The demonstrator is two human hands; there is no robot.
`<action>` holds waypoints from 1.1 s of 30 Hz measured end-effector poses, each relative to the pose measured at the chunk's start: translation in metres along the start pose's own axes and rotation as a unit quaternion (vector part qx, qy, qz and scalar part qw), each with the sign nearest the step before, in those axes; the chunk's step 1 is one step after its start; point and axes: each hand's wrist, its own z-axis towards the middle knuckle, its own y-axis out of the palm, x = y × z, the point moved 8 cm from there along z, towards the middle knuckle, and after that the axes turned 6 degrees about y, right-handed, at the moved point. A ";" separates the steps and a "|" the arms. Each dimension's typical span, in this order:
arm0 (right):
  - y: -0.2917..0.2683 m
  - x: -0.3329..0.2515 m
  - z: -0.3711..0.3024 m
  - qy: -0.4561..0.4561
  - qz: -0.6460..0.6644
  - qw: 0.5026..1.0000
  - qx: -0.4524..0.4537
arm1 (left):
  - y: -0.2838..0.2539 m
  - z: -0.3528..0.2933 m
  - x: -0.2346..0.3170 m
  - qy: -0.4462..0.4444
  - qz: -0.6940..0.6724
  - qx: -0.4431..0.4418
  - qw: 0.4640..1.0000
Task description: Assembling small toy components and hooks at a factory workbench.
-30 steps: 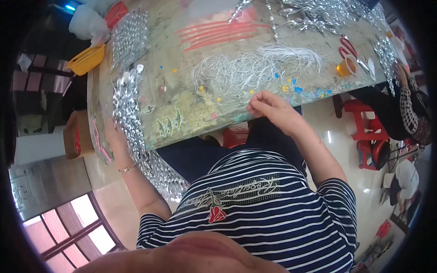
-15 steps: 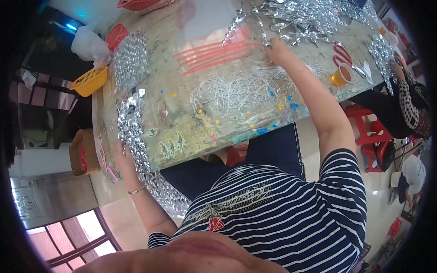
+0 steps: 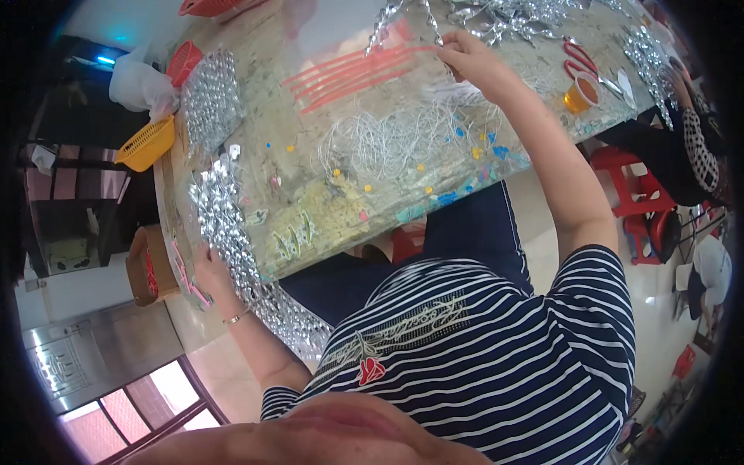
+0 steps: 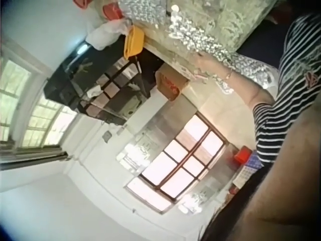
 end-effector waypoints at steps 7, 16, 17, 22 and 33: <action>0.064 -0.017 -0.104 -0.023 0.033 0.994 -0.103 | -0.025 -0.008 0.027 0.064 -0.027 0.097 0.993; 0.215 0.003 -0.213 -0.055 -0.031 0.917 -0.393 | -0.014 -0.035 0.215 -0.024 -0.700 -0.058 0.711; 0.222 0.007 -0.217 -0.097 -0.048 0.915 -0.388 | -0.014 -0.042 0.222 -0.026 -0.700 -0.055 0.712; 0.224 0.017 -0.226 -0.102 -0.098 0.903 -0.407 | 0.001 -0.051 0.230 -0.051 -0.728 -0.125 0.672; 0.108 0.015 -0.031 -0.183 -0.245 0.949 -0.073 | 0.016 -0.102 0.204 -0.060 -0.662 -0.243 0.706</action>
